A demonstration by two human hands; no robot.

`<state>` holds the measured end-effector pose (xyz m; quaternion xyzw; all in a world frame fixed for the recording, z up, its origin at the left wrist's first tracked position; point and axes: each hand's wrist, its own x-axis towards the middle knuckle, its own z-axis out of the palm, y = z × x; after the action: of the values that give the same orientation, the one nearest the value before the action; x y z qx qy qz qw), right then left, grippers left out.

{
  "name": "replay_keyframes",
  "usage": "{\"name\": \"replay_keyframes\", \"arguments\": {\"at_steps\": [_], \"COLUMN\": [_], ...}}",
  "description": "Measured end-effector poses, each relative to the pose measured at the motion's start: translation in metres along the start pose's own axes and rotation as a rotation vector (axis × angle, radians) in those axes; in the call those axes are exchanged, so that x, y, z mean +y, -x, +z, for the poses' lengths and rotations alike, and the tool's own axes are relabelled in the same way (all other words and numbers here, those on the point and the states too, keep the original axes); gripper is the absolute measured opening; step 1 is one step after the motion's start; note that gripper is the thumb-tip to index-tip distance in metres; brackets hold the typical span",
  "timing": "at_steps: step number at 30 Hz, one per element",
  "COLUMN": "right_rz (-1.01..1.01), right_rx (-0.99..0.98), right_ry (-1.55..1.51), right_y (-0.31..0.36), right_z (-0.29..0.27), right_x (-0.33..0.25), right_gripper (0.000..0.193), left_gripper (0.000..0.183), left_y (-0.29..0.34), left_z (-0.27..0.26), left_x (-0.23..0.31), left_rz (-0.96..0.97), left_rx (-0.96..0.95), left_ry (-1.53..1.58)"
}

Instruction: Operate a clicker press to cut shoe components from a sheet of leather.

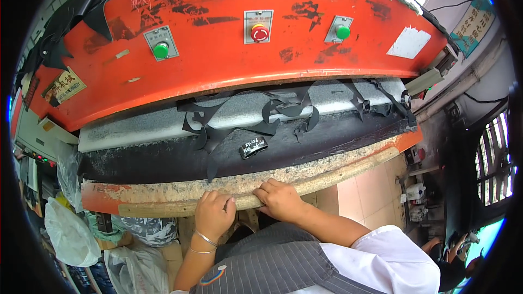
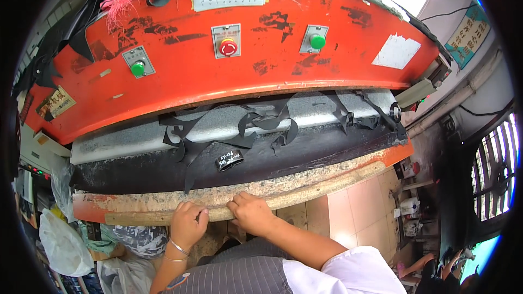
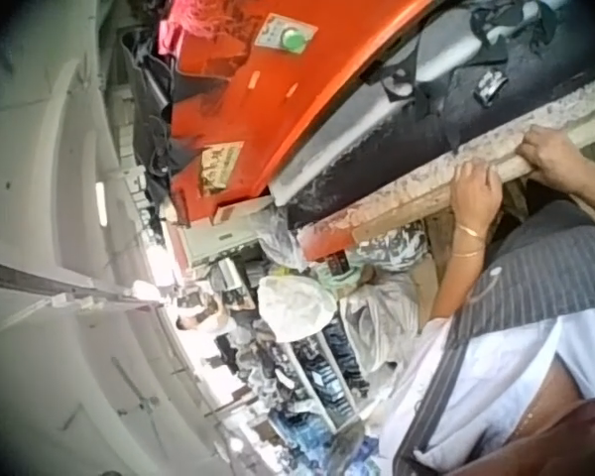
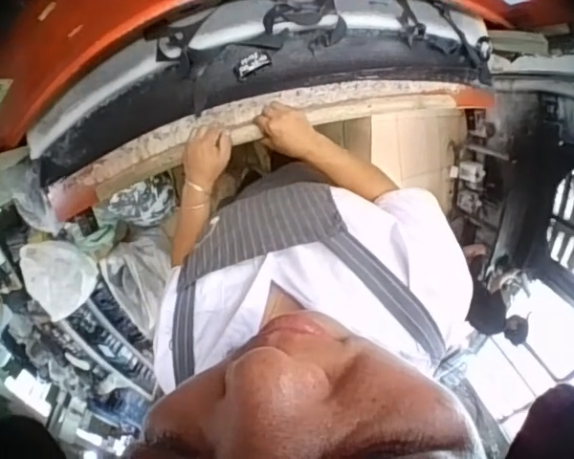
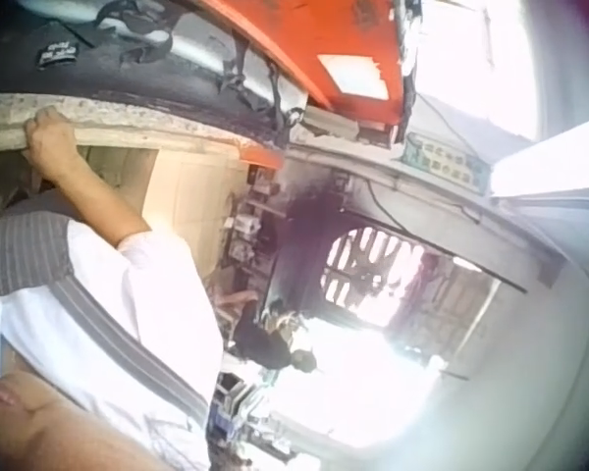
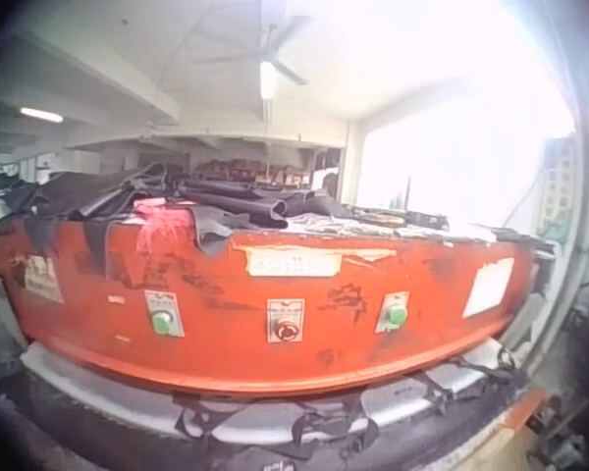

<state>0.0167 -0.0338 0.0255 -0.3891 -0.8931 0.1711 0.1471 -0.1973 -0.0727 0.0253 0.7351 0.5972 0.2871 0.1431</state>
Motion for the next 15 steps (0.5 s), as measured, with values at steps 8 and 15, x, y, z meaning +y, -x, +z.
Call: {"name": "replay_keyframes", "arguments": {"at_steps": [8,15], "right_rz": [-0.061,-0.064], "right_rx": [-0.470,-0.250], "right_ry": [-0.211,-0.661], "right_y": [-0.035,-0.180], "right_z": [-0.030,-0.014], "right_x": [0.036,0.061], "right_gripper": [0.037,0.042], "left_gripper": [0.025,0.031], "left_y": [-0.118,-0.361], "left_z": [-0.061,0.029], "left_x": [-0.056,-0.185], "left_rz": [-0.217,-0.080], "left_rx": [-0.681,0.142], "left_ry": [0.370,-0.124]}}
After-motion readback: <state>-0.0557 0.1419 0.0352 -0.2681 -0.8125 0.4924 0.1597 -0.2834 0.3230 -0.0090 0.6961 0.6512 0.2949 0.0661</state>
